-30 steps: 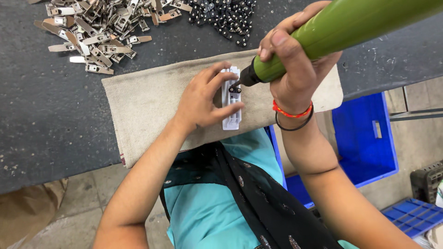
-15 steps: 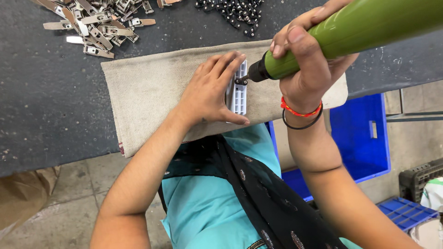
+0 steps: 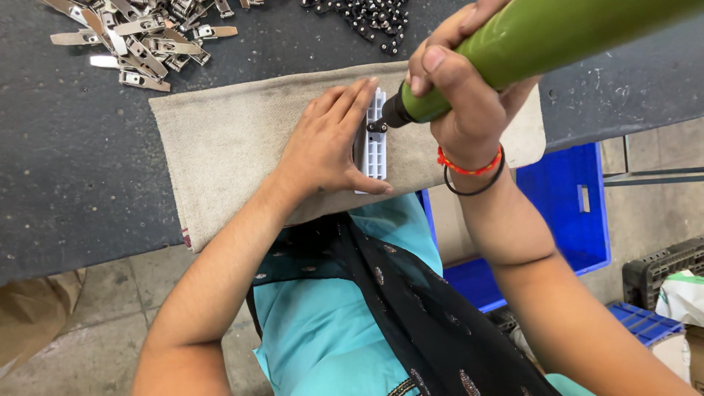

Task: The person assembles small electrical components by inserting metal clips and screws into white plastic housings using a green electric screwdriver. The person repeatedly picks up clips and screws, aligns them in the housing, and tightens them with the screwdriver.

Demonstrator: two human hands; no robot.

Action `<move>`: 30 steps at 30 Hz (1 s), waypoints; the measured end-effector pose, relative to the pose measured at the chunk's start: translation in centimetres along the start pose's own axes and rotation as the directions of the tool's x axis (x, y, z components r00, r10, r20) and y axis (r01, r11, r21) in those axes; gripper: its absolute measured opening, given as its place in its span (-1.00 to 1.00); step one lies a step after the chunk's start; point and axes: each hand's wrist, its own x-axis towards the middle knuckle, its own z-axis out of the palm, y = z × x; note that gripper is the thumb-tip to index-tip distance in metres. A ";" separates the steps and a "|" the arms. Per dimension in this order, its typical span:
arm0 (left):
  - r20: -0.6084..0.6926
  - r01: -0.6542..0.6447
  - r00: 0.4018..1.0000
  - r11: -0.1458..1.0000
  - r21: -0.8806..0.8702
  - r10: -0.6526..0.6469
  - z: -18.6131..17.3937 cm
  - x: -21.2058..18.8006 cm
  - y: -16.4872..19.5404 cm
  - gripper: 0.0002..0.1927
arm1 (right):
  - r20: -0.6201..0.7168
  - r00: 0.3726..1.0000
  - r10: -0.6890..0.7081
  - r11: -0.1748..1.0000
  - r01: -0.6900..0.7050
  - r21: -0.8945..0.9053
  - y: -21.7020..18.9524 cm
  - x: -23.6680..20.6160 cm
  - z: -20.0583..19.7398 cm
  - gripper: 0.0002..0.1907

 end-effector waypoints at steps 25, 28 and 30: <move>-0.049 0.018 0.999 0.999 -0.047 -0.020 0.2 0.5 -1.8 0.51 | -0.025 0.990 -0.139 0.990 0.138 -0.038 -3.5 2.9 -2.6 -0.88; -0.128 0.019 0.991 0.995 -0.099 -0.031 -0.2 0.6 -1.9 0.51 | 0.023 0.986 -0.165 0.984 0.166 -0.061 -4.1 2.8 -3.2 -0.79; -0.168 0.030 0.984 0.987 -0.158 -0.057 -0.5 0.5 -1.7 0.52 | 0.024 0.981 -0.190 0.980 0.191 -0.057 -3.6 2.2 -3.7 -0.70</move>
